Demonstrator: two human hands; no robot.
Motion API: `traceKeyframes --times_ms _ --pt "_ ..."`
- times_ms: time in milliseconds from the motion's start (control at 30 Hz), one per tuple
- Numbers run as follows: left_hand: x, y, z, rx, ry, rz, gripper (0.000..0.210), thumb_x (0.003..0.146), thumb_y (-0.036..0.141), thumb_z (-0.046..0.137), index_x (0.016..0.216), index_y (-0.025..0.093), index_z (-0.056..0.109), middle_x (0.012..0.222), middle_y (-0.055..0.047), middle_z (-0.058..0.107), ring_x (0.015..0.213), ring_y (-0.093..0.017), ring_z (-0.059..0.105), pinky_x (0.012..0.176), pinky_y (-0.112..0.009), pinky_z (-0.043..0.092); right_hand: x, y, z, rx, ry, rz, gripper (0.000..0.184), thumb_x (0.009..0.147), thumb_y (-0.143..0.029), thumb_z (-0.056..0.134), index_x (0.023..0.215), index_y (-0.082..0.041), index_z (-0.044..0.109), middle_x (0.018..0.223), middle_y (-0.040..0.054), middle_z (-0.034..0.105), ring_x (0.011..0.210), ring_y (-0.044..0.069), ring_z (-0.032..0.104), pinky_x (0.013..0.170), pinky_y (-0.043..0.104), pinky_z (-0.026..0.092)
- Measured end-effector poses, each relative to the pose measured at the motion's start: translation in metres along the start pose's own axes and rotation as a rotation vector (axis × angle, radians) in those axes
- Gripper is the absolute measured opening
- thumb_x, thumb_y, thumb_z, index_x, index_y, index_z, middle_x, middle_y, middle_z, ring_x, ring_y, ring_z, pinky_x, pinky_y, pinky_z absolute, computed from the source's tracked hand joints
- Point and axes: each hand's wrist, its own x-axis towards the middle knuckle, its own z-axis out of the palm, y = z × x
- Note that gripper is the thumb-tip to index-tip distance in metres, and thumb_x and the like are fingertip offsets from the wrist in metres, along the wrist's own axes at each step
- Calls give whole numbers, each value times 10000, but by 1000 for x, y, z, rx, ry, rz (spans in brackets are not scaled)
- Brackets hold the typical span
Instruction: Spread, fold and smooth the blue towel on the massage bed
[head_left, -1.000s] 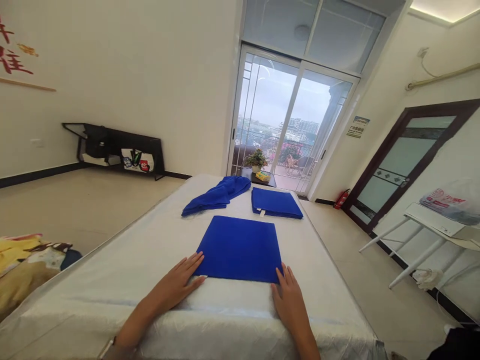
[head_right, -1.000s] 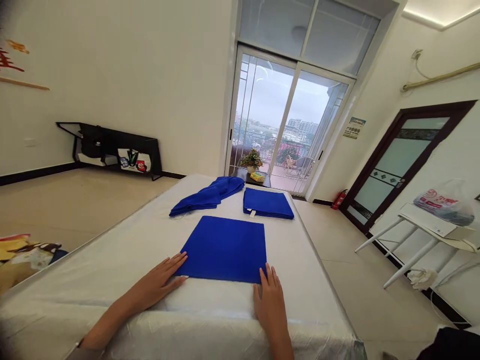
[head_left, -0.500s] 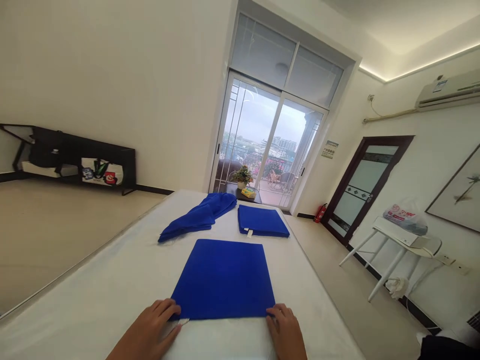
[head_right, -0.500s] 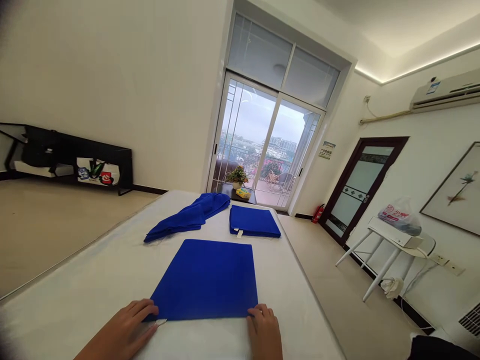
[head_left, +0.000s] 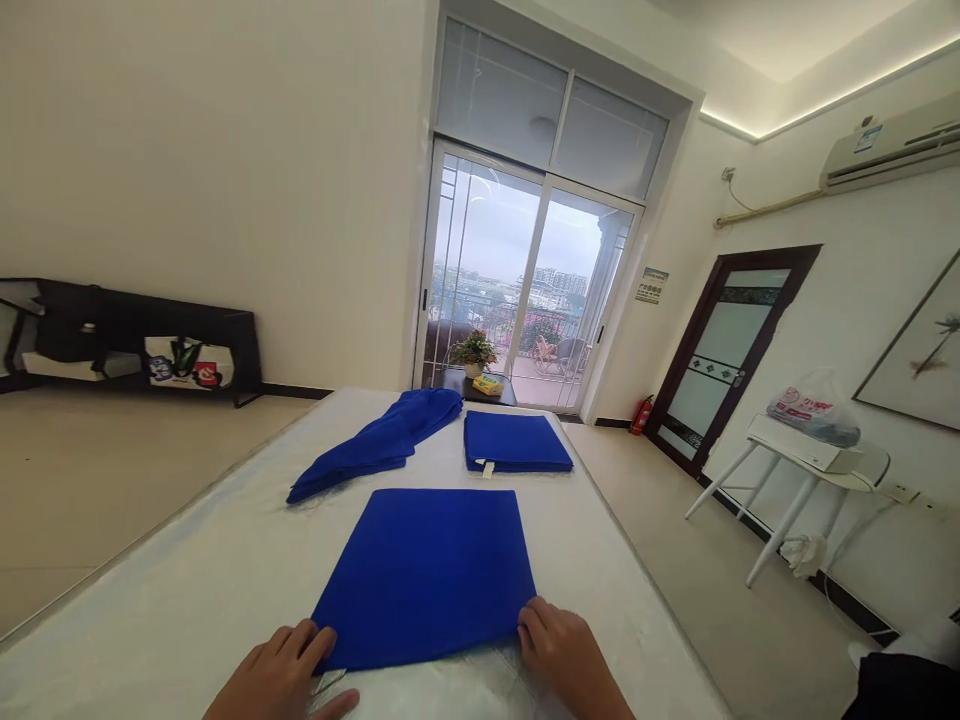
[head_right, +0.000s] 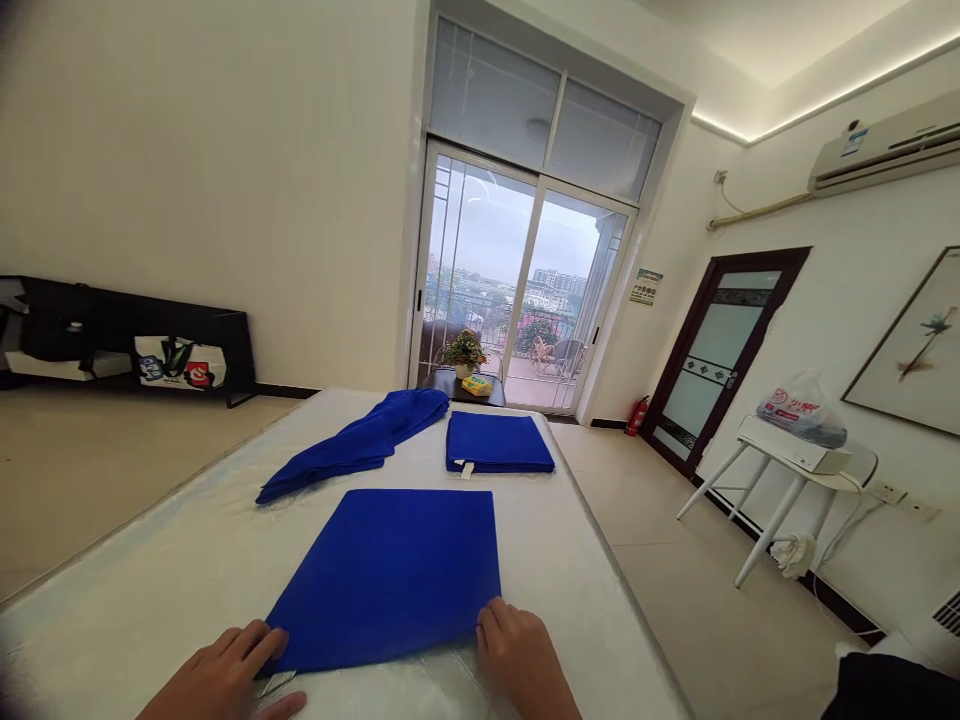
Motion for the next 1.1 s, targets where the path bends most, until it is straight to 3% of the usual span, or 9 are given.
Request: traceKeyframes --times_ms 67,233,433,633,700,800,933,1033,1100 --pt "6 7 1 85 23 5 625 767 777 522 997 260 786 1038 -147 769 949 -357 725 840 -540 591 10 5 -12 -36 -10 -26 331 971 -100 363 893 -227 658 766 27 684 526 145 630 416 259 409" --pt "7 4 7 141 129 161 337 916 434 473 918 272 768 986 -81 777 968 -299 726 929 -499 552 34 17 -42 -79 -27 -70 249 1006 -117 417 921 -192 639 750 6 660 578 122 635 499 207 406" --pt "-3 -23 -6 158 416 349 302 932 378 483 947 293 772 891 -22 790 789 -225 739 752 -366 584 35 22 -54 51 -61 -88 288 1005 -127 394 966 -193 672 852 51 705 735 164 684 656 260 538" --pt "-4 -7 -55 66 588 292 257 945 371 517 1055 293 736 944 -40 779 846 -247 731 822 -420 580 19 31 -83 190 40 -22 319 1044 -166 396 1120 -215 702 1027 83 740 931 183 710 821 317 582" --pt "2 5 -75 32 668 282 281 934 330 550 1173 331 697 949 -34 769 851 -241 726 829 -415 579 19 37 -104 217 156 5 272 1035 -182 454 1123 -218 709 1006 77 747 923 181 713 830 314 588" --pt "16 22 -106 38 828 328 533 900 234 617 1397 414 548 909 -10 744 784 -218 711 753 -369 582 25 45 -141 229 364 42 220 993 -159 561 1145 -228 704 966 59 745 881 168 716 821 295 595" --pt "36 43 -148 38 952 316 684 873 178 670 1453 476 461 901 8 712 768 -206 688 775 -356 575 35 57 -188 178 491 72 285 938 -110 640 1172 -263 699 972 30 739 858 153 713 840 270 588" --pt "57 50 -173 -50 904 328 536 892 249 667 1359 489 561 917 33 715 797 -188 688 827 -332 571 41 71 -207 152 501 99 264 936 -141 654 1154 -278 713 979 22 738 859 155 712 849 266 580" --pt "80 49 -178 -172 740 371 305 919 352 626 1203 456 666 926 39 724 808 -180 695 817 -313 575 45 87 -204 181 441 134 208 961 -202 631 1134 -272 722 988 29 737 868 163 709 832 273 580"
